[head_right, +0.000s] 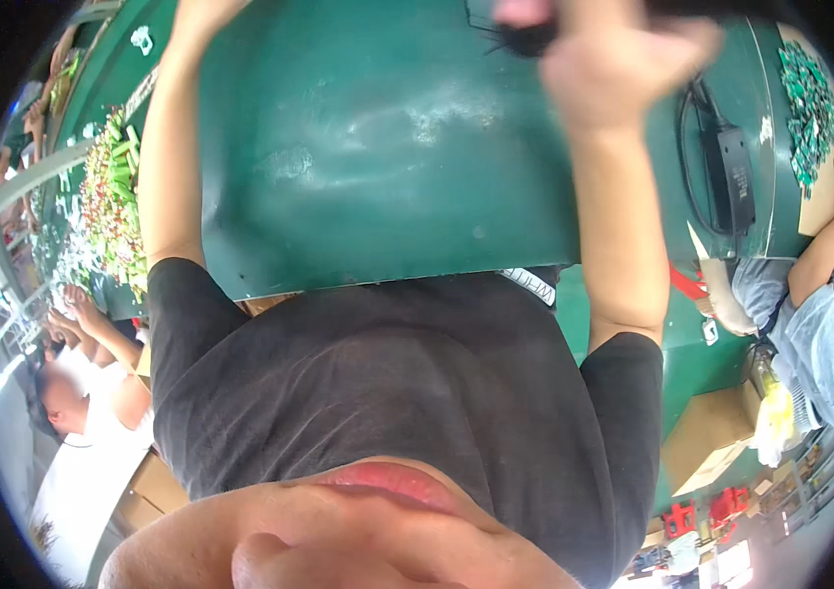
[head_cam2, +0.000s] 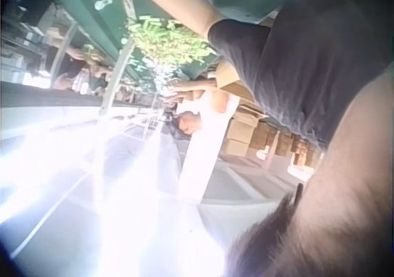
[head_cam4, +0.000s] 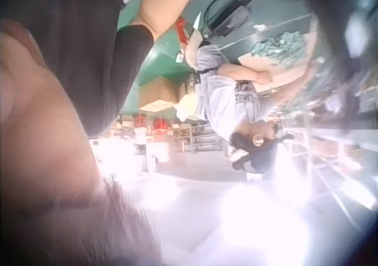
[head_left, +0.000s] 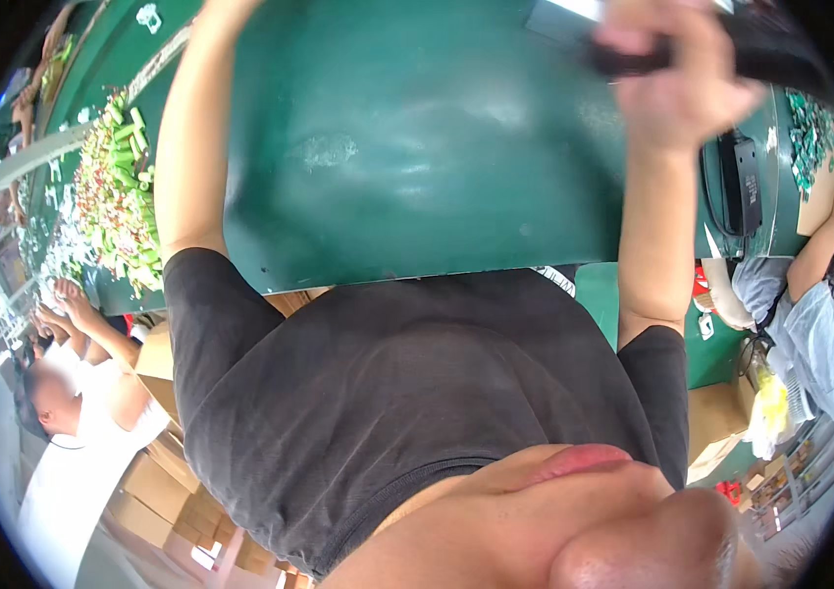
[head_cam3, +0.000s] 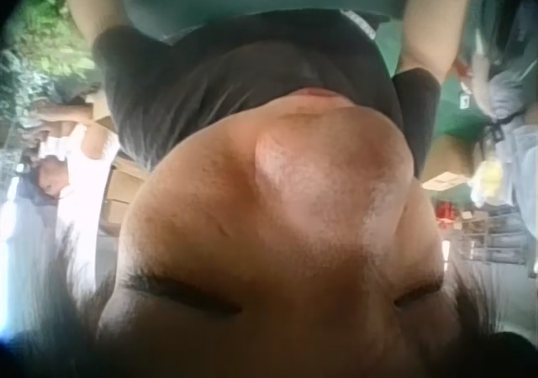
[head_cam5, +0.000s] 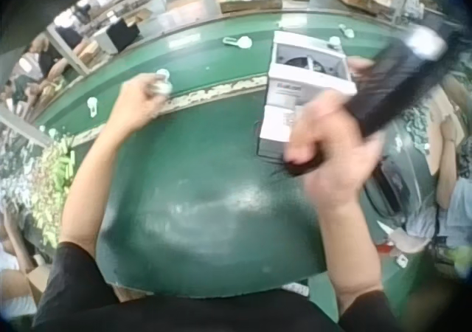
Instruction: Assembling small electronic components on a production line using an electric screwdriver.
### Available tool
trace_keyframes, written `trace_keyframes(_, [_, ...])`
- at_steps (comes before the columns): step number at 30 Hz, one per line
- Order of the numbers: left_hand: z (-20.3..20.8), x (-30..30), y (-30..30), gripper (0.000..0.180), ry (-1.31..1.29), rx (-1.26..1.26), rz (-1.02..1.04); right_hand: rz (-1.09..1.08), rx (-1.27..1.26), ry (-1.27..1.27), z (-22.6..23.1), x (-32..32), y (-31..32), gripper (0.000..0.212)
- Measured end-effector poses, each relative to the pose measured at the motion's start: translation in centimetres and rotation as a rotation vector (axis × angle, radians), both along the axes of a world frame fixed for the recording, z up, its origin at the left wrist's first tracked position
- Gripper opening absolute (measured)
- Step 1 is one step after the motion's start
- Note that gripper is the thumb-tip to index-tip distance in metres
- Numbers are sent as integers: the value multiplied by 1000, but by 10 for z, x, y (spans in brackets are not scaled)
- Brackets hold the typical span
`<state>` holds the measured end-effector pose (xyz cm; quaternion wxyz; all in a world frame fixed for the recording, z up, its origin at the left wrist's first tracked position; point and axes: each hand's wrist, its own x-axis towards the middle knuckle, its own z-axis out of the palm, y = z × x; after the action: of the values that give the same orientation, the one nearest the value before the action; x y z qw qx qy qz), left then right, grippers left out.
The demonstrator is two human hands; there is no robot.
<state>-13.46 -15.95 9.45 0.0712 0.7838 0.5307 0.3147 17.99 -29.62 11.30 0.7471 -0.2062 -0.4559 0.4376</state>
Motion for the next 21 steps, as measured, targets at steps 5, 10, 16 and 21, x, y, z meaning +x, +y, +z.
trace_keyframes(5, [-7, 90, -99, 35, 88, -131, -432, -80, 222, 3, -6, 60, 34, 39])
trace_keyframes(10, [-14, 113, -130, 49, -27, -266, -428, -242, 382, -403, 15, 10, 30, 45])
trace_keyframes(16, [-17, 90, -135, 41, -69, -2, -551, -65, 171, -256, 5, 0, 16, 47])
trace_keyframes(21, [-33, 89, -127, 33, -117, 159, -738, 65, 243, -298, -18, -16, 12, 52])
